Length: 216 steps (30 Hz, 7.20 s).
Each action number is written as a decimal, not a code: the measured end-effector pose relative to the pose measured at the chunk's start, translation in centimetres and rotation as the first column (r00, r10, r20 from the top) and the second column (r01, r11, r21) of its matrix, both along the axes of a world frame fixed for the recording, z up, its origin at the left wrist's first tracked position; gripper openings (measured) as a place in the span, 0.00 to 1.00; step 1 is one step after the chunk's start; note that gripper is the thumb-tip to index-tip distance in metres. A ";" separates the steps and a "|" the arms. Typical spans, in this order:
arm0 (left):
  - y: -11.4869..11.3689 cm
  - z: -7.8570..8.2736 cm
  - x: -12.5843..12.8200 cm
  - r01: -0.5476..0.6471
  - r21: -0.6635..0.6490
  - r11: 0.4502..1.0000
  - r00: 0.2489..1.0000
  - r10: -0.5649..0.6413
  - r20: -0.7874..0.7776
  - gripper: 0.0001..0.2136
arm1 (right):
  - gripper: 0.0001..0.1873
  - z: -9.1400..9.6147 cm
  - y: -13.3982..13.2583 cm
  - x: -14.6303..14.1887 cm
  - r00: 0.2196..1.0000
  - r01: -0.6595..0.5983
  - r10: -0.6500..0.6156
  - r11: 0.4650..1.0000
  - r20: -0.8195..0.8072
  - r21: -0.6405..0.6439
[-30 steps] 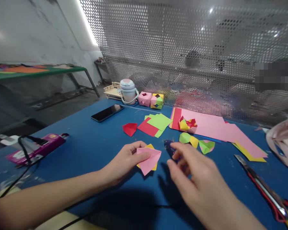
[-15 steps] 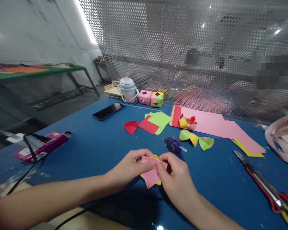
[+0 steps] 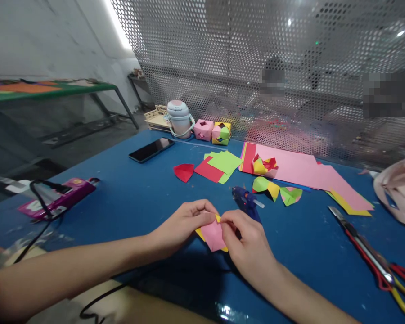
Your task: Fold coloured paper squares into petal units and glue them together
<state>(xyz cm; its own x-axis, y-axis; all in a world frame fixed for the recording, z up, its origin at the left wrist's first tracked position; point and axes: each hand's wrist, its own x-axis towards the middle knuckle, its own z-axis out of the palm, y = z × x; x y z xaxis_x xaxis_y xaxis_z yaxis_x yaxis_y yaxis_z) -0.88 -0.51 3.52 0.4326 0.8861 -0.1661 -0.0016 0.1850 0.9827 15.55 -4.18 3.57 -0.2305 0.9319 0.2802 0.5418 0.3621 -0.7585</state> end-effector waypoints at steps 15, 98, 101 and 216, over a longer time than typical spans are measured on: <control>0.0 0.2 -0.1 0.063 0.109 0.992 0.994 -0.052 -0.095 0.03 | 0.04 -0.3 0.0 -0.2 0.999 0.020 -0.023 0.993 0.022 0.113; 0.7 -0.6 0.2 -0.050 0.188 0.981 0.986 0.079 -0.146 0.08 | 0.04 0.2 0.6 0.4 0.985 -0.024 -0.033 0.948 0.172 0.317; 1.4 -1.0 0.1 -0.105 0.134 0.985 0.987 0.119 -0.104 0.08 | 0.08 2.8 0.4 2.0 0.985 0.043 -0.115 0.888 0.132 0.459; 3.1 -4.7 0.2 -0.130 0.500 0.856 0.941 0.266 -0.210 0.06 | 0.17 -3.9 4.3 4.2 0.966 0.255 -0.250 0.962 0.068 -0.092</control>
<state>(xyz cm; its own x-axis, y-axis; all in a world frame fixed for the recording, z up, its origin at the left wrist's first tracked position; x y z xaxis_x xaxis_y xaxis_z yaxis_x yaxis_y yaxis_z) -0.63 2.56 -1.21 0.2396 0.9473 0.2125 0.2819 -0.2773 0.9185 19.80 0.07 -0.29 0.0033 0.9843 0.1765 0.6481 0.1323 -0.7500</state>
